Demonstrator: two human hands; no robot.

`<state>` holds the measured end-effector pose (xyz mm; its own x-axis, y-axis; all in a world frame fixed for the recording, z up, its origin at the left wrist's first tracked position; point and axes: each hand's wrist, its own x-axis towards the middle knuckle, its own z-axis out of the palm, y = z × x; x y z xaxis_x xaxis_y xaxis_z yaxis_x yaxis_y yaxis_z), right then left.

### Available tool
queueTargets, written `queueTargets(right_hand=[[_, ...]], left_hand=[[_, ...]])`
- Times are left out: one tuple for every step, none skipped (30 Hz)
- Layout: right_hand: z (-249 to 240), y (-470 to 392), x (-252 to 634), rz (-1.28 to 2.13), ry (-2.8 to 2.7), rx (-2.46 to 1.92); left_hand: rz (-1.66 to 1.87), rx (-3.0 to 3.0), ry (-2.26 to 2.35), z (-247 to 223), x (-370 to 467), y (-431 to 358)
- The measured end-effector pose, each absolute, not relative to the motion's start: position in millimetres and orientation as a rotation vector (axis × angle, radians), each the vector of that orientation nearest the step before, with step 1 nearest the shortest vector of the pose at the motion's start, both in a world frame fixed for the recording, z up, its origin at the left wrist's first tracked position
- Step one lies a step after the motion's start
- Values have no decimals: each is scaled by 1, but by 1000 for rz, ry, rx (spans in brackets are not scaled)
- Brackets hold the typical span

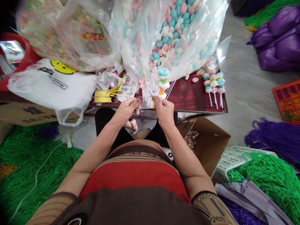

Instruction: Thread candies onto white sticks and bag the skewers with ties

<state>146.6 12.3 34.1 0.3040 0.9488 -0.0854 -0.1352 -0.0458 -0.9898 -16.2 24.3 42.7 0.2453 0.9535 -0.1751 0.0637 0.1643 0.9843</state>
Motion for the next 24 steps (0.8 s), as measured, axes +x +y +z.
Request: queueTargets(right_hand=[[33,12,146,1072,-852,-1304],[32,11,146,1066,-851,-1308],[32,11,145,1063,-853,-1308],[31,10,145,1063,-856,-1304],[31,9,146,1069,-858,-1295],[31,8,146,1090,-859,-1283],[31,7,146,1126,-855,-1270],[31,7,146,1169,-846,-1256],[31,6,147,1211,-831,-1244],[31,6,147,1246,-812,-1233],[30,6,147,1270,-795,-1224],[30,6,148,1278,-782,-1215],[30,7,148,1275,-774,-1209],[30,7,148,1268,-772,-1206],[30,7,148,1260,-772,-1206],[29,7,147,1247,-772,-1211],[29,7,146,1233,-771,-1220],[30,7,145,1218,-769,-1235],[30,7,143,1201,-766,-1251],[30,6,142,1182,-766,-1267],[31,6,140,1164,-768,-1281],[32,5,138,1152,-771,-1288],[32,5,136,1149,-778,-1284],[33,4,135,1154,-790,-1272]], left_hand=[[886,1184,1091,40,-15,25],[902,1141,1059,38,-14,25],[921,1104,1040,36,-14,26],[943,1079,1036,33,-13,26],[968,1071,1047,32,-12,26],[988,1081,1066,30,-11,25],[998,1105,1089,30,-11,25],[1001,1138,1114,30,-11,24],[1003,1166,1133,30,-10,23],[1008,1175,1144,30,-10,22],[1016,1162,1145,31,-9,22],[1024,1127,1133,31,-9,21],[1027,1078,1109,32,-8,21],[1017,1028,1078,33,-8,21],[1001,985,1047,33,-8,21],[984,957,1022,34,-7,20],[975,946,1008,34,-7,20],[980,945,1008,34,-7,20],[999,949,1019,34,-6,19],[1024,954,1036,34,-4,18],[1050,957,1053,33,-3,18],[1075,955,1065,32,-1,17],[1098,951,1072,31,0,16],[1119,950,1075,30,1,16]])
